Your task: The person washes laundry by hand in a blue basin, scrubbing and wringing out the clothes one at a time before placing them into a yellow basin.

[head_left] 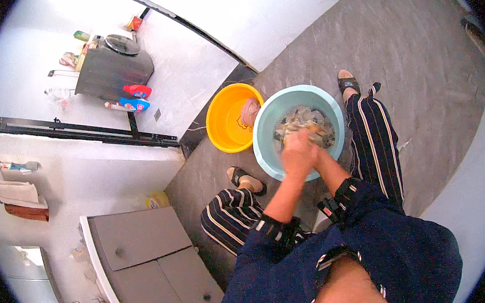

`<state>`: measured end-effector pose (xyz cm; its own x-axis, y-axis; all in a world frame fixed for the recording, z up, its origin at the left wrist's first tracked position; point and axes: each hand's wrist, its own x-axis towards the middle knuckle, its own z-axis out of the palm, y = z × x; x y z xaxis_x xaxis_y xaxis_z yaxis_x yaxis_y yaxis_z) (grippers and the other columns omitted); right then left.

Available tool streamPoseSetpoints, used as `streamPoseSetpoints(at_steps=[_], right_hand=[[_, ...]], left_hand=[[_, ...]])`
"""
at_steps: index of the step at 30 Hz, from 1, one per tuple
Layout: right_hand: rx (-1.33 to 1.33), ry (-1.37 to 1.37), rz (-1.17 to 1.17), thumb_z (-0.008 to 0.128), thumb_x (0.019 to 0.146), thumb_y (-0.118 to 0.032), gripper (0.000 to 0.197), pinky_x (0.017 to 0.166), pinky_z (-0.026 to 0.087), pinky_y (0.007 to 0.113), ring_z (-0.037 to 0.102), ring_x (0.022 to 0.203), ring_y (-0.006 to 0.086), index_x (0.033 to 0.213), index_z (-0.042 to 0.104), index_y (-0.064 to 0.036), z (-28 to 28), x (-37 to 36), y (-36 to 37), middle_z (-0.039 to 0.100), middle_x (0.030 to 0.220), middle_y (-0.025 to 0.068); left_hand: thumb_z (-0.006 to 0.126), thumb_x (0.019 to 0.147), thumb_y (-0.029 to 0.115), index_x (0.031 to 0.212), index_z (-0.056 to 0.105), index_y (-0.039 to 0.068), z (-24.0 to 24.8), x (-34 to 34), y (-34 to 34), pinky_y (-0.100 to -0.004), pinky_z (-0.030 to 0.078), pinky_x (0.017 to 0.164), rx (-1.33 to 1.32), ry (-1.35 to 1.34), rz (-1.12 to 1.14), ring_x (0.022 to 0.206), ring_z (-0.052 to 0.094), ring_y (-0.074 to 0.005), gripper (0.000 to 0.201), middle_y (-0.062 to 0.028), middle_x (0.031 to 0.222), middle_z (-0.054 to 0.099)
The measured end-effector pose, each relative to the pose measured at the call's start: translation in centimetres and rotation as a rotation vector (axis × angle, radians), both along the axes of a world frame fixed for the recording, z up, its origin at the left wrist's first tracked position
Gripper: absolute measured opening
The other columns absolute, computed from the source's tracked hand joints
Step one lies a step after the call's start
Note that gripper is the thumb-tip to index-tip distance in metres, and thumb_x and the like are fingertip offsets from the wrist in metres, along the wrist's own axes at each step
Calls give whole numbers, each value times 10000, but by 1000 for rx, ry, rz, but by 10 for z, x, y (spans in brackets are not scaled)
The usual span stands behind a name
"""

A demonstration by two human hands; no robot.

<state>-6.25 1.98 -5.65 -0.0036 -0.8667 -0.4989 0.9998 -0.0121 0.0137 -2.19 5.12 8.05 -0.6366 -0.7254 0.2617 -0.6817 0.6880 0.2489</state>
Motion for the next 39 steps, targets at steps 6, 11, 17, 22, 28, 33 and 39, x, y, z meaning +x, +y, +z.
streamPoseSetpoints(at_steps=[6, 11, 17, 22, 28, 33, 39], right_hand=[[38, 49, -2, 363, 937, -292, 330, 779, 509, 395, 607, 900, 231, 1110, 558, -90, 1, 2, -5, 618, 1027, 79], [172, 334, 112, 342, 931, -247, 328, 802, 496, 398, 596, 926, 244, 1114, 550, -72, 2, -9, -14, 602, 1069, 85], [182, 100, 108, 337, 904, -370, 446, 838, 456, 469, 551, 1040, 281, 1195, 500, -74, 23, -5, 5, 578, 1140, 94], [30, -131, 192, 294, 845, -618, 687, 936, 366, 579, 434, 1199, 341, 1327, 428, -148, -12, 6, 4, 450, 1339, 123], [-264, 649, -60, 390, 898, -450, 474, 874, 471, 408, 564, 1021, 255, 1174, 538, -94, -104, -21, -9, 577, 1149, 105], [-15, 161, 111, 383, 931, -367, 379, 797, 515, 399, 616, 927, 241, 1145, 552, -103, -5, 32, -8, 630, 1024, 92], [-91, -57, 11, 375, 925, -291, 323, 766, 522, 393, 629, 845, 228, 1049, 581, -76, 1, 2, -2, 630, 995, 97]], left_hand=[[627, 726, 193, 1070, 536, 37, -27, 0, -27, -408, 483, 794, 250, -18, 275, 880, 587, -326, 389, -169, 971, 592], [555, 772, 85, 1117, 527, 16, -67, 42, -82, -352, 482, 772, 641, 673, 460, 880, 594, -233, 353, -126, 1021, 608], [513, 768, -11, 1045, 531, 17, -75, 84, -77, -299, 476, 748, 668, 947, 572, 857, 580, -165, 279, -60, 957, 598], [602, 712, 41, 1048, 537, 19, -49, 61, -59, -358, 460, 783, 356, 594, 269, 867, 585, -307, 343, -168, 937, 588], [671, 700, 253, 979, 575, 58, -21, -10, -6, -433, 490, 699, 225, 137, -48, 842, 607, -349, 354, -167, 925, 628], [604, 763, 275, 857, 549, 34, -47, 58, -59, -473, 475, 629, 203, 142, 455, 703, 606, -397, 264, -204, 764, 625], [657, 679, 260, 921, 597, 71, -10, 5, -4, -439, 488, 637, 50, 222, -33, 733, 614, -362, 313, -162, 786, 629]])
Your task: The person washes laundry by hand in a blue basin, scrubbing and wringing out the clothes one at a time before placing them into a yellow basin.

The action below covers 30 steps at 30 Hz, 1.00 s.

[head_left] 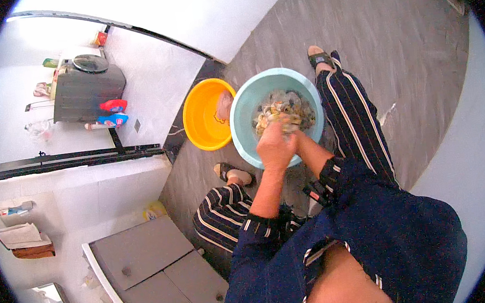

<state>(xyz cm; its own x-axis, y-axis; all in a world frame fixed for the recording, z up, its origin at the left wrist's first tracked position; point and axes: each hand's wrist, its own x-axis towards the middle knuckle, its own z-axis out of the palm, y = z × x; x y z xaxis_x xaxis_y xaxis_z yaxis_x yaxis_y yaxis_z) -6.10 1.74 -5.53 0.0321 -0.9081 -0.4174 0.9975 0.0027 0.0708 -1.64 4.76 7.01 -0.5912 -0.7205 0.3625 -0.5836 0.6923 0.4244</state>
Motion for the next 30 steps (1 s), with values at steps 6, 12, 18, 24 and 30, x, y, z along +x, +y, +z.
streamPoseSetpoints(at_steps=[6, 12, 18, 24, 30], right_hand=[[87, 204, 93, 395, 918, -346, 342, 763, 521, 417, 632, 855, 250, 1038, 600, -100, 14, 10, 4, 631, 1000, 97], [138, 195, -32, 471, 888, -370, 360, 744, 523, 435, 634, 870, 257, 1090, 565, -87, 37, -7, 5, 628, 1009, 90], [91, 414, -63, 412, 912, -376, 371, 837, 496, 386, 590, 990, 222, 1119, 549, -101, -52, -3, -8, 579, 1112, 92], [84, 1112, 222, 440, 905, -380, 362, 831, 491, 381, 586, 985, 221, 1122, 541, -108, -2, -8, -5, 578, 1093, 87], [53, 294, 326, 571, 823, -481, 585, 894, 442, 449, 531, 1060, 287, 1257, 437, -113, 21, -15, 15, 493, 1216, 155]], left_hand=[[632, 689, 184, 946, 559, 36, -34, 27, -50, -402, 492, 686, 327, -34, 401, 783, 602, -344, 306, -193, 823, 607], [524, 745, 69, 1121, 465, -10, -22, 31, -48, -372, 470, 793, 799, 516, 215, 879, 574, -228, 389, -122, 987, 569], [739, 700, 277, 1369, 317, 2, -41, 17, -24, -344, 393, 962, 665, 45, 67, 1148, 489, -262, 837, -211, 1275, 469], [782, 693, 176, 1271, 420, 10, -32, 34, -39, -340, 479, 846, 1325, 592, 216, 1019, 569, -226, 702, -132, 1168, 544], [566, 769, -51, 1109, 536, 35, -5, 65, -87, -355, 539, 725, 1208, 928, 189, 862, 635, -233, 352, -87, 1003, 631]])
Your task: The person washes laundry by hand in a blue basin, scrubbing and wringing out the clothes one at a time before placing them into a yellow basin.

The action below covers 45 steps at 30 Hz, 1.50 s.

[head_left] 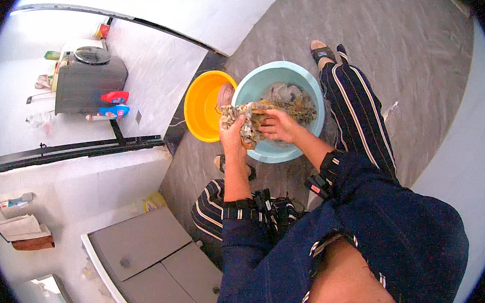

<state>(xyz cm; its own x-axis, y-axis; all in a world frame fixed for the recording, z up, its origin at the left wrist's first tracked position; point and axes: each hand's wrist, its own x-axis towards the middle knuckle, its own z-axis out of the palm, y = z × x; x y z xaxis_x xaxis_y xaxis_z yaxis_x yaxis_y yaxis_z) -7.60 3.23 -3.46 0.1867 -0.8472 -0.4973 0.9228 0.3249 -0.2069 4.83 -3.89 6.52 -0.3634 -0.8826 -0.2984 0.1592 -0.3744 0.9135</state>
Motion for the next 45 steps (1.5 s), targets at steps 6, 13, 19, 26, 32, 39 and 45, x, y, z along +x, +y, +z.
streamPoseSetpoints(at_steps=[6, 13, 19, 26, 32, 39, 45], right_hand=[[-19, -392, -173, 494, 817, -637, 721, 920, 432, 485, 538, 1078, 304, 1189, 503, -20, -19, 3, 12, 553, 1173, 173], [-185, -82, -421, 443, 922, -310, 361, 806, 522, 371, 619, 927, 232, 1133, 560, -42, -90, -6, -19, 632, 1042, 109], [-132, -304, -286, 380, 930, -382, 355, 749, 521, 386, 625, 836, 214, 1001, 598, -111, -2, 22, -19, 641, 937, 79], [-311, -364, -389, 457, 924, -353, 331, 761, 529, 365, 632, 864, 207, 1083, 572, -86, -36, 15, -7, 639, 983, 84], [-141, -184, -360, 513, 896, -326, 296, 741, 531, 340, 631, 837, 191, 1065, 579, -92, 8, 11, -13, 637, 951, 70], [-353, -365, -380, 502, 890, -359, 285, 737, 526, 390, 624, 829, 199, 1018, 583, -118, -111, 14, -9, 627, 915, 58], [224, 76, -273, 519, 892, -368, 360, 746, 537, 419, 629, 899, 234, 1109, 562, -84, -48, 14, -12, 618, 1048, 80]], left_hand=[[681, 681, 73, 1092, 595, 87, -10, -21, 46, -346, 488, 805, -652, -689, -313, 927, 624, -257, 420, -122, 1007, 639], [625, 710, 189, 948, 596, 72, -8, -67, 66, -458, 485, 715, -748, -938, -348, 821, 608, -395, 266, -193, 871, 640], [626, 702, 180, 932, 576, 35, -8, -35, 41, -451, 491, 655, -816, -1039, -107, 749, 617, -390, 277, -202, 816, 630], [627, 698, 211, 916, 581, 60, -11, -64, 76, -454, 492, 666, -883, -975, -267, 752, 615, -395, 269, -207, 816, 630], [647, 682, 228, 930, 565, 66, 2, -49, 35, -452, 491, 691, -733, -1077, -101, 813, 608, -384, 308, -203, 884, 624], [673, 678, 264, 999, 557, 81, -27, -75, 85, -453, 489, 701, -899, -964, -360, 846, 608, -366, 387, -182, 904, 624], [640, 713, 205, 1065, 571, 83, -95, 4, 9, -412, 495, 703, -397, -957, -170, 812, 633, -336, 379, -163, 886, 655]])
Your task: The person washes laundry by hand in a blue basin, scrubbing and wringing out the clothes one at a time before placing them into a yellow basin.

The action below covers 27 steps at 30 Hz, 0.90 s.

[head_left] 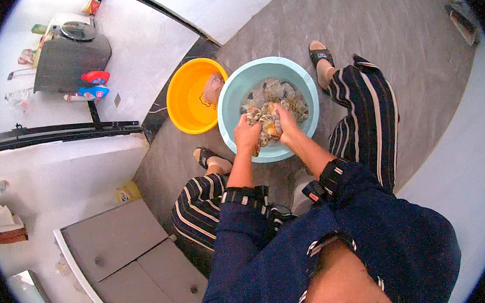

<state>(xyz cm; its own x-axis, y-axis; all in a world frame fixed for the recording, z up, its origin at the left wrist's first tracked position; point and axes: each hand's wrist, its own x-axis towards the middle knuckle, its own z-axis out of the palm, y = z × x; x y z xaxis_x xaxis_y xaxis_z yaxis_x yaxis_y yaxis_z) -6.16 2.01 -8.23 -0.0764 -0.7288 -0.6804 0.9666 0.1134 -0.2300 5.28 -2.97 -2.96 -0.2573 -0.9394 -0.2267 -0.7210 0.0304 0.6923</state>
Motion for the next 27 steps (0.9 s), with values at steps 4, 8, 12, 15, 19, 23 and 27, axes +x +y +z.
streamPoseSetpoints(at_steps=[4, 8, 12, 15, 19, 23, 27], right_hand=[[213, 239, -224, 585, 866, -254, 331, 724, 551, 433, 631, 876, 244, 1116, 533, -44, -3, -58, -12, 597, 1071, 116], [453, 657, -226, 674, 793, -225, 503, 818, 491, 416, 595, 962, 273, 1179, 441, -4, -73, -65, -6, 569, 1098, 126], [553, 1272, 191, 724, 726, -241, 584, 876, 430, 414, 554, 1019, 343, 1149, 428, 31, -90, -54, -17, 553, 1110, 200], [528, 1580, 659, 682, 753, -250, 523, 812, 449, 453, 565, 956, 385, 1110, 432, 39, -95, -47, -31, 567, 1022, 257], [367, 1723, 1086, 651, 774, -286, 367, 696, 481, 478, 606, 763, 395, 913, 573, 44, -165, -45, -43, 617, 788, 224], [300, 1735, 1280, 637, 731, -195, 240, 667, 502, 459, 616, 692, 379, 668, 637, 36, -200, -46, -82, 610, 710, 226], [225, 1869, 1443, 631, 695, -161, 167, 701, 512, 435, 628, 739, 346, 743, 666, -6, -221, -51, -98, 637, 787, 189]], left_hand=[[670, 737, 171, 1090, 563, 26, -23, 1, -5, -352, 491, 731, 636, 463, 252, 796, 632, -229, 396, -106, 932, 658], [686, 742, 185, 1071, 548, -5, -94, 1, -4, -350, 488, 762, 481, 238, 96, 840, 629, -249, 404, -128, 967, 650], [686, 746, 210, 1051, 528, -10, -137, -2, -16, -397, 477, 792, 307, 111, 134, 953, 606, -353, 408, -245, 1014, 606], [683, 761, 219, 1106, 492, 4, -171, 5, -33, -429, 472, 786, 99, -148, 108, 942, 594, -366, 450, -244, 1011, 584], [669, 775, 219, 1159, 454, 18, -194, -14, -37, -452, 487, 786, 225, -579, 24, 922, 586, -365, 484, -242, 1012, 549], [529, 838, 204, 1043, 601, 38, -234, -11, -70, -472, 495, 781, 405, -635, -117, 940, 613, -335, 273, -202, 1053, 608], [439, 867, 216, 1063, 642, 87, -286, 10, -86, -479, 482, 831, 378, -518, -348, 1009, 604, -340, 310, -165, 1100, 621]])
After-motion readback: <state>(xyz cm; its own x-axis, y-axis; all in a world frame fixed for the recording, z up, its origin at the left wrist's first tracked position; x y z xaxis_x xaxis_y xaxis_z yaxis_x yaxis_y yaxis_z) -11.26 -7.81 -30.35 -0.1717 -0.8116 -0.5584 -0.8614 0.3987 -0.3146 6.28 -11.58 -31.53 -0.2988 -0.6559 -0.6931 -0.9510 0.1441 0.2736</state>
